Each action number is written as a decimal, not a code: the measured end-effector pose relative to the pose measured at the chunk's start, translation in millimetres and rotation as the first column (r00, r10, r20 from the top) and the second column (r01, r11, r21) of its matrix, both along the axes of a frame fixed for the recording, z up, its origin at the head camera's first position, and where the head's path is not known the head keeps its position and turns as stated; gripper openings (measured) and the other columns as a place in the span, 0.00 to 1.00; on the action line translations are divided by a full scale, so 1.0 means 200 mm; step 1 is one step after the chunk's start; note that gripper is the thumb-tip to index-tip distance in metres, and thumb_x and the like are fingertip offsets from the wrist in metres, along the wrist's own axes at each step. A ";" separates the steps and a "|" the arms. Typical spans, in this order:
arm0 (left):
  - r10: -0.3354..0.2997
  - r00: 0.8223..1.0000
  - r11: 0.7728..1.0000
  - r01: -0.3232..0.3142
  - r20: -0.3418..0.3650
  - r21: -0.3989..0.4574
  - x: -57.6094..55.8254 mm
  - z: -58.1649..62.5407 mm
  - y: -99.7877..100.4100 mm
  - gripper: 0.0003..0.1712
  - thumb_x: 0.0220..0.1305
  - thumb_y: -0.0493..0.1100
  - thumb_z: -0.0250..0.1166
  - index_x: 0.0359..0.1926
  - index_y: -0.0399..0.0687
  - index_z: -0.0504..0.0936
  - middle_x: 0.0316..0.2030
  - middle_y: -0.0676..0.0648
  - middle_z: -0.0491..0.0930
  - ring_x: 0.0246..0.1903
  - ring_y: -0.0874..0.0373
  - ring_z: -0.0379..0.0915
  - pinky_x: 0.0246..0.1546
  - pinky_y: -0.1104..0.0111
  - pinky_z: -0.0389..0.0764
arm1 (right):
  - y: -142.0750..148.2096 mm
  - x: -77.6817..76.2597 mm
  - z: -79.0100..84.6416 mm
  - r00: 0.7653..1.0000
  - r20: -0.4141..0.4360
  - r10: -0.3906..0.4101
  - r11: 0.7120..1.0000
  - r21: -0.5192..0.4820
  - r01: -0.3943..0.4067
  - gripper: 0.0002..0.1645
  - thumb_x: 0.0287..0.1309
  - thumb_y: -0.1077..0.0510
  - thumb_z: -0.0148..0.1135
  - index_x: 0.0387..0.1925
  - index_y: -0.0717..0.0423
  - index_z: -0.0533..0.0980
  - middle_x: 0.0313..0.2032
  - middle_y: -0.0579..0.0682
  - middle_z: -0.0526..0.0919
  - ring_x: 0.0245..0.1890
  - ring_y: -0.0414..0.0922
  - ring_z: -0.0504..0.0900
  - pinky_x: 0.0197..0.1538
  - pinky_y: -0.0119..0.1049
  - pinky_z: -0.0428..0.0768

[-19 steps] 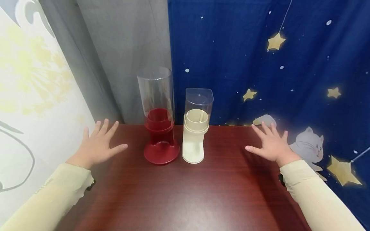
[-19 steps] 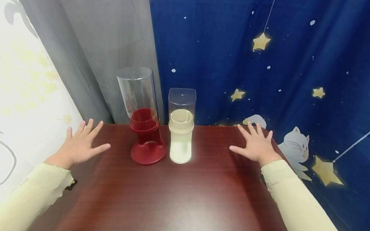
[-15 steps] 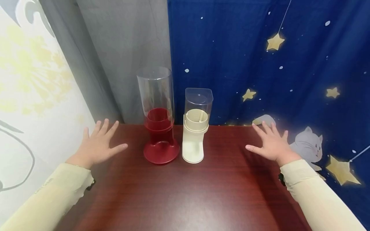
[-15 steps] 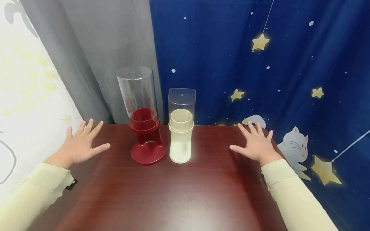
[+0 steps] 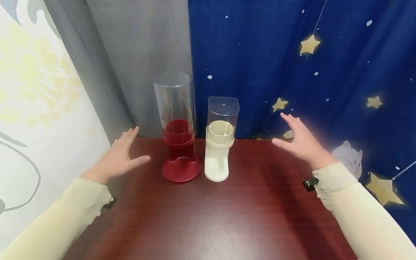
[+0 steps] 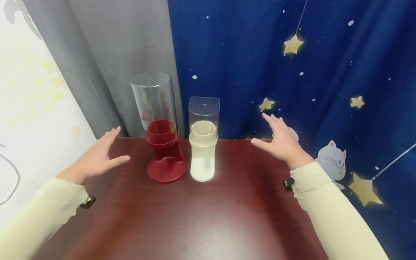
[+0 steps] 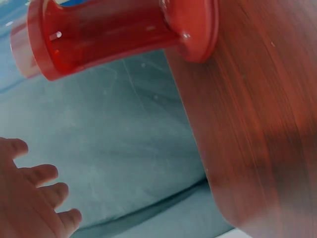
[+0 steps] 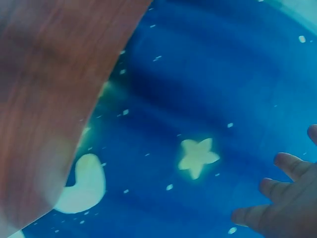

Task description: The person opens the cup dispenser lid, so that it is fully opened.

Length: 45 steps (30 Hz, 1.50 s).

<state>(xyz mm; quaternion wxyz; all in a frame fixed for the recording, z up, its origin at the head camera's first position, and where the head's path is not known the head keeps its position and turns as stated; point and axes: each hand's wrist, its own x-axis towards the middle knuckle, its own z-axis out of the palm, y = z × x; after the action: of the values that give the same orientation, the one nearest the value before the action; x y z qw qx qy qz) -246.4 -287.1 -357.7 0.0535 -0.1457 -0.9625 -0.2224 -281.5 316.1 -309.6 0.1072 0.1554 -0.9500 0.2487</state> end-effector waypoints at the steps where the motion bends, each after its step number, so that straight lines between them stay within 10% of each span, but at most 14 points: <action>1: -0.002 1.000 1.000 0.002 0.004 0.017 0.00 0.00 0.01 0.67 0.66 0.71 0.67 0.86 0.50 0.34 0.84 0.34 0.39 0.82 0.28 0.31 0.76 0.29 0.43 | -0.02 0.00 0.02 1.000 -0.004 0.007 1.000 -0.011 -0.007 0.61 0.62 0.36 0.73 0.85 0.43 0.49 0.84 0.61 0.47 0.83 0.68 0.37 0.76 0.77 0.42; 26: 0.051 0.997 0.983 -0.060 0.056 0.175 -0.07 0.00 0.18 0.73 0.56 0.73 0.74 0.86 0.61 0.35 0.85 0.42 0.44 0.81 0.34 0.45 0.69 0.31 0.65 | -0.37 -0.08 0.29 0.996 -0.037 0.076 0.996 -0.046 -0.078 0.60 0.63 0.36 0.72 0.85 0.39 0.49 0.84 0.52 0.51 0.84 0.63 0.45 0.78 0.72 0.49; 45: 0.054 0.997 0.966 -0.067 0.060 0.251 -0.16 -0.02 0.25 0.70 0.61 0.71 0.72 0.86 0.55 0.37 0.85 0.40 0.44 0.81 0.35 0.46 0.73 0.32 0.61 | -0.65 -0.12 0.42 0.991 -0.029 0.134 0.988 -0.078 -0.136 0.61 0.60 0.31 0.71 0.85 0.33 0.49 0.84 0.47 0.52 0.82 0.56 0.55 0.78 0.68 0.58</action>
<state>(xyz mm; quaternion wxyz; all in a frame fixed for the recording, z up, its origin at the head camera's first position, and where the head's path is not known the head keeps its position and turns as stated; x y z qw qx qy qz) -278.2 -236.5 -362.2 0.0531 -0.1025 -0.9314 -0.3453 -305.6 186.9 -225.1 0.1074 0.2178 -0.9254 0.2910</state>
